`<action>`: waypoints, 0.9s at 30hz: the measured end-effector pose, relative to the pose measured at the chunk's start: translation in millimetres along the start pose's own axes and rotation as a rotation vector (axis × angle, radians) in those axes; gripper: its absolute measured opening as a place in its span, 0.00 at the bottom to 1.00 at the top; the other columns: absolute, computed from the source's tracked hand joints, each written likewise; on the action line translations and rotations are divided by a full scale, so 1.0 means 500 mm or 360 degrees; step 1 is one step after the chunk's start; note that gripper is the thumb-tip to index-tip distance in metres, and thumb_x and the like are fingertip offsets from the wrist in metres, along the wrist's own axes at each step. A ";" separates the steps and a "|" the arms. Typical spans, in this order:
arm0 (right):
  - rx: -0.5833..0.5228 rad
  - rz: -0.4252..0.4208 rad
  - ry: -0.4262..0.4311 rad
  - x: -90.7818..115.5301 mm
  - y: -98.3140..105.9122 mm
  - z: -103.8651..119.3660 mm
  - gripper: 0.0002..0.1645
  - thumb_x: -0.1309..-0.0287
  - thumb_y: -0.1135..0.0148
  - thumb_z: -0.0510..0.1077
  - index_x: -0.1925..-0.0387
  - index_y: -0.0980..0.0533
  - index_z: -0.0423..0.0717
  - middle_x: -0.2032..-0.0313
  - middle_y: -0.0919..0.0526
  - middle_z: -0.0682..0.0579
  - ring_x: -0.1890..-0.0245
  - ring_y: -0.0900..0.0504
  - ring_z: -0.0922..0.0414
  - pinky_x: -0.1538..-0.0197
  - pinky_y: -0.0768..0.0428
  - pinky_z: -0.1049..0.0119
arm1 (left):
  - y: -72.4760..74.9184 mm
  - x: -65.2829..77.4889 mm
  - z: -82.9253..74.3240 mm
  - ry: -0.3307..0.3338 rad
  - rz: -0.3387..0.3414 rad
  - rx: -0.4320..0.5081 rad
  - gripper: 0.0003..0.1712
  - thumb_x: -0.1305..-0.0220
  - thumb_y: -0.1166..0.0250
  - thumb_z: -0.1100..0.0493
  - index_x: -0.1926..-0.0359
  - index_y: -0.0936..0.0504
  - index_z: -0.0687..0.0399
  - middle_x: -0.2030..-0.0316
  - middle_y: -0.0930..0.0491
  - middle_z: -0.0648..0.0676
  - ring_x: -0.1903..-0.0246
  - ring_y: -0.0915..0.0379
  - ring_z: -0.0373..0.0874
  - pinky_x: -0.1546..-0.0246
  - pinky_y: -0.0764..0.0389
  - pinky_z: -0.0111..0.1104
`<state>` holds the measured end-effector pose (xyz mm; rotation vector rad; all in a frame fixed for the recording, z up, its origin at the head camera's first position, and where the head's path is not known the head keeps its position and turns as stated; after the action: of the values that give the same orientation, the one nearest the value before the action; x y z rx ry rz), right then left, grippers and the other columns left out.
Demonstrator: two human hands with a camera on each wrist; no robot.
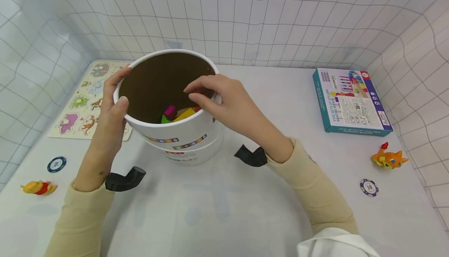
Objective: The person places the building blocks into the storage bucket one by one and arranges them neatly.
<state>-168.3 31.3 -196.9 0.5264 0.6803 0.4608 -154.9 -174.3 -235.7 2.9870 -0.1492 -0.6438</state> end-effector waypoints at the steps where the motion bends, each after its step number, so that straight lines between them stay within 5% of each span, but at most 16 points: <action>1: -0.0012 -0.0006 -0.0004 0.002 0.000 -0.001 0.12 0.44 0.44 0.41 0.58 0.23 0.47 0.63 0.20 0.59 0.67 0.29 0.63 0.63 0.29 0.69 | 0.000 0.000 0.001 0.0001 -0.0002 0.0007 0.31 0.42 0.51 0.55 0.37 0.44 0.48 0.35 0.52 0.46 0.37 0.58 0.46 0.43 0.43 0.52; 8: -0.0054 -0.0044 0.0095 0.035 0.003 -0.006 0.14 0.45 0.44 0.36 0.56 0.24 0.46 0.57 0.22 0.57 0.52 0.30 0.61 0.52 0.30 0.65 | -0.002 -0.002 0.002 0.0000 -0.0013 -0.0005 0.32 0.43 0.49 0.53 0.37 0.43 0.49 0.36 0.50 0.44 0.37 0.58 0.43 0.43 0.45 0.54; 14: 0.0061 0.0012 0.0233 0.076 -0.006 0.008 0.25 0.51 0.40 0.32 0.48 0.29 0.44 0.43 0.31 0.52 0.36 0.46 0.55 0.37 0.45 0.57 | -0.002 -0.002 0.004 -0.0033 -0.0012 -0.0024 0.33 0.42 0.47 0.49 0.37 0.43 0.49 0.36 0.51 0.44 0.37 0.60 0.41 0.42 0.51 0.56; 20: 0.0084 0.0000 0.0083 0.115 0.013 0.014 0.34 0.53 0.40 0.29 0.41 0.36 0.40 0.37 0.40 0.48 0.36 0.46 0.54 0.39 0.40 0.56 | -0.003 -0.006 0.008 -0.0043 -0.0012 -0.0010 0.33 0.42 0.47 0.48 0.37 0.43 0.49 0.35 0.52 0.45 0.36 0.62 0.40 0.41 0.53 0.56; 27: 0.0250 -0.0088 -0.0196 0.189 0.031 -0.099 0.29 0.48 0.42 0.36 0.42 0.34 0.48 0.44 0.30 0.54 0.43 0.34 0.58 0.43 0.34 0.63 | -0.007 -0.011 0.012 -0.0052 0.0007 0.0015 0.33 0.42 0.47 0.50 0.37 0.43 0.49 0.35 0.53 0.46 0.36 0.62 0.40 0.40 0.54 0.55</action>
<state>-141.0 110.9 -264.1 0.6770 0.6138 0.3214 -162.3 -170.5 -239.2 2.9851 -0.1609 -0.6939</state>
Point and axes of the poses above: each hand's wrist, its own x-axis away from the middle knuckle, its own y-axis out of the back of the hand, z = x × y, the point moved 7 cm from there along -x, towards the middle knuckle
